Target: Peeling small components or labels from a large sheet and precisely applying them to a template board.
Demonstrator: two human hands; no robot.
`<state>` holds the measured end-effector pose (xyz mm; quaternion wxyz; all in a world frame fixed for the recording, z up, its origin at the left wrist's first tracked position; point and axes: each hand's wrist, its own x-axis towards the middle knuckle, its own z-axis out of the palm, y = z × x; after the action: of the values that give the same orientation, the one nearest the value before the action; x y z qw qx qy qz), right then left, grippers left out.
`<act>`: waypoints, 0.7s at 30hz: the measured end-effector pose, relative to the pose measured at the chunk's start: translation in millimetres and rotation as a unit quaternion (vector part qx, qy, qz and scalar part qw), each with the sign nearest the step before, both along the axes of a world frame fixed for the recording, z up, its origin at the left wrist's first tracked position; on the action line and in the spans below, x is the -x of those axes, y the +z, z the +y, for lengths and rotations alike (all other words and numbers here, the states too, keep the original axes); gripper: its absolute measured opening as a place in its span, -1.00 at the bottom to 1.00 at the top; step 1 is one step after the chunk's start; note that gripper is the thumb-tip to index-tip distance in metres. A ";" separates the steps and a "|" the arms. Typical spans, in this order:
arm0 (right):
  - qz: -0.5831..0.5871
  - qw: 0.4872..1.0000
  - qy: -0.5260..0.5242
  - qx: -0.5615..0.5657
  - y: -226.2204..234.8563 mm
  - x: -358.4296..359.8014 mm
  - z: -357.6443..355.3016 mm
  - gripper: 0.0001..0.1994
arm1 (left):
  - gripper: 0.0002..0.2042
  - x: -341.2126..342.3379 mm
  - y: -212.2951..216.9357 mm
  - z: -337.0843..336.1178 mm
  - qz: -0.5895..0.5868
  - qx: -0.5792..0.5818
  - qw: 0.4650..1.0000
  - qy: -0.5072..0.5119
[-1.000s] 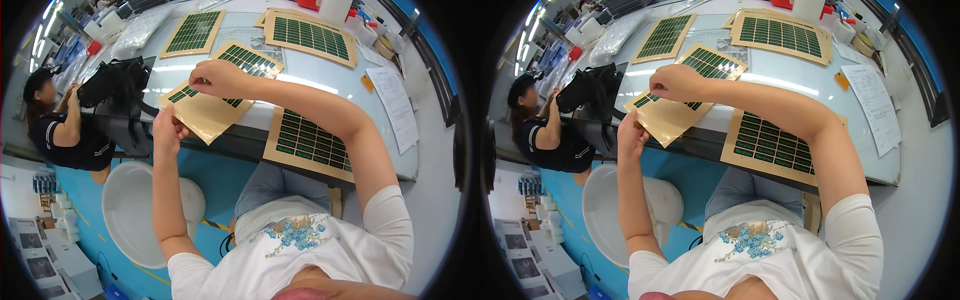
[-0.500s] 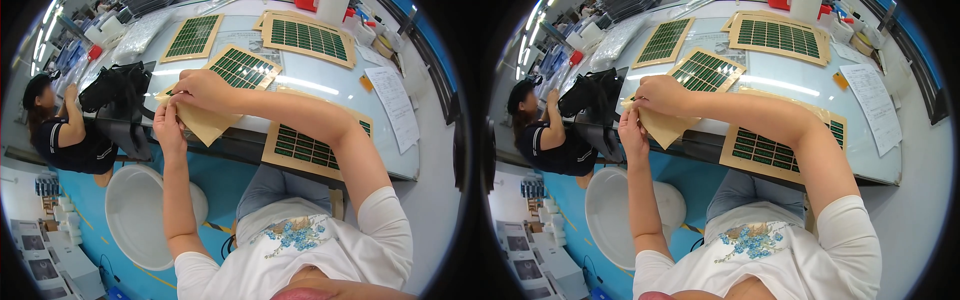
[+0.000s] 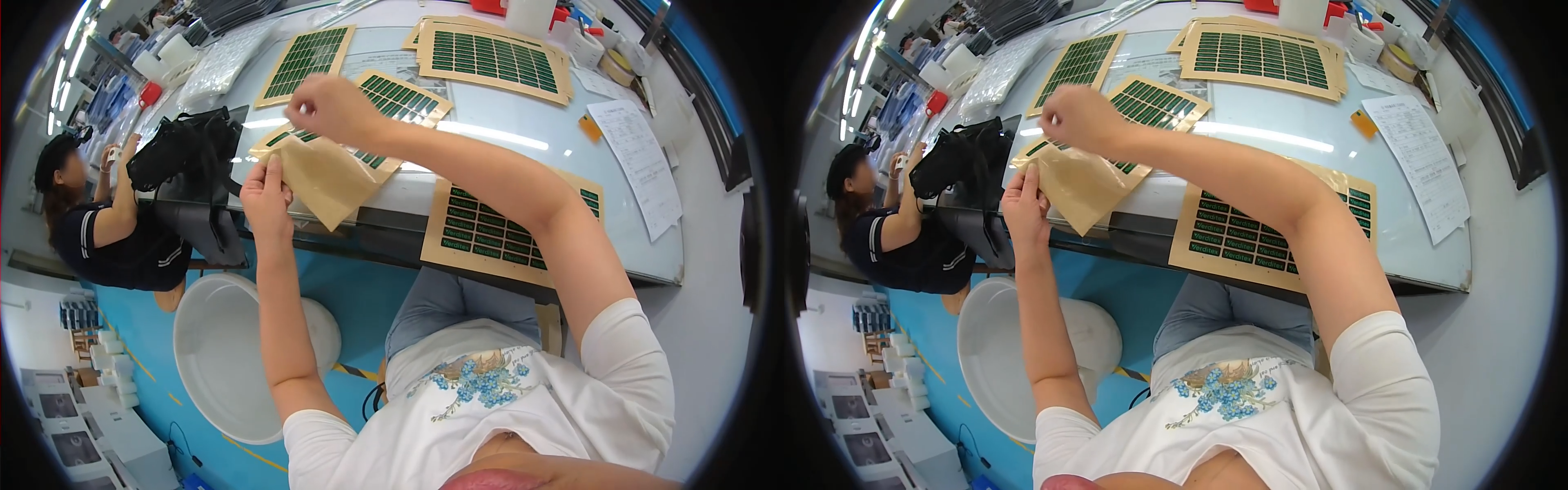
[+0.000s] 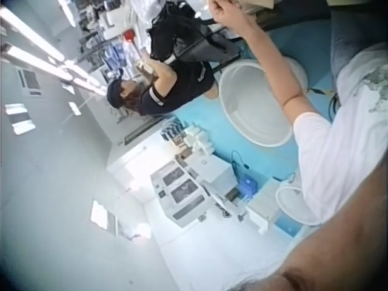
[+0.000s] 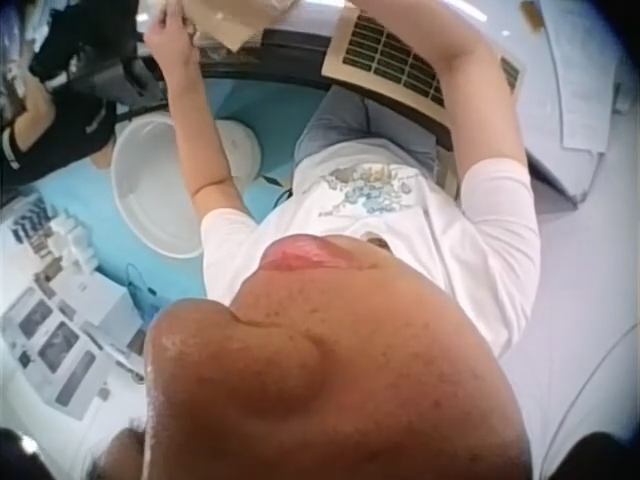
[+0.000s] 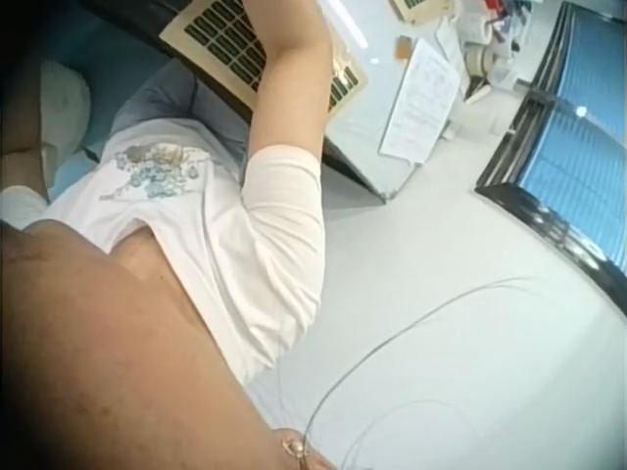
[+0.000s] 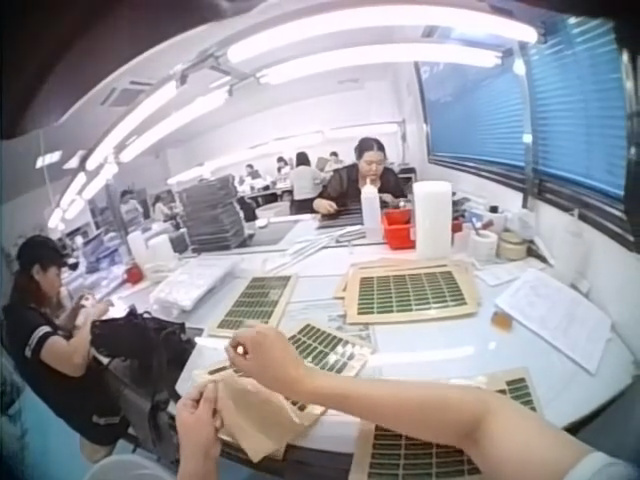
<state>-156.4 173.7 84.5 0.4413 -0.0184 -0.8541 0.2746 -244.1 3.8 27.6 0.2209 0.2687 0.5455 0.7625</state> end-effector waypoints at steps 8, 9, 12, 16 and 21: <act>0.079 0.969 -0.033 -0.230 33.3 -74.8 28.8 -0.88 | -0.77 -62.3 41.4 -5.4 0.317 0.146 0.927 0.141; 0.078 0.940 -0.028 -0.330 34.0 -91.6 21.9 -0.87 | -0.76 -78.8 47.5 -7.4 0.195 0.114 0.974 -0.028; 0.036 0.914 -0.006 -0.403 33.2 -137.8 2.6 -0.85 | -0.76 -112.8 57.8 -2.9 0.043 0.077 0.973 -0.211; 0.018 0.892 -0.014 -0.452 21.4 -186.0 -2.3 -0.83 | -0.76 -133.9 45.8 13.4 -0.013 0.039 0.949 -0.313; -0.025 0.898 -0.062 -0.436 11.7 -237.9 4.3 -0.83 | -0.81 -158.2 39.2 39.4 -0.015 0.072 0.925 -0.373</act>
<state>81.5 178.0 96.1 0.3997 0.1163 -0.8962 -0.1534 -85.9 43.2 66.9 0.5167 0.4246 0.4555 0.5876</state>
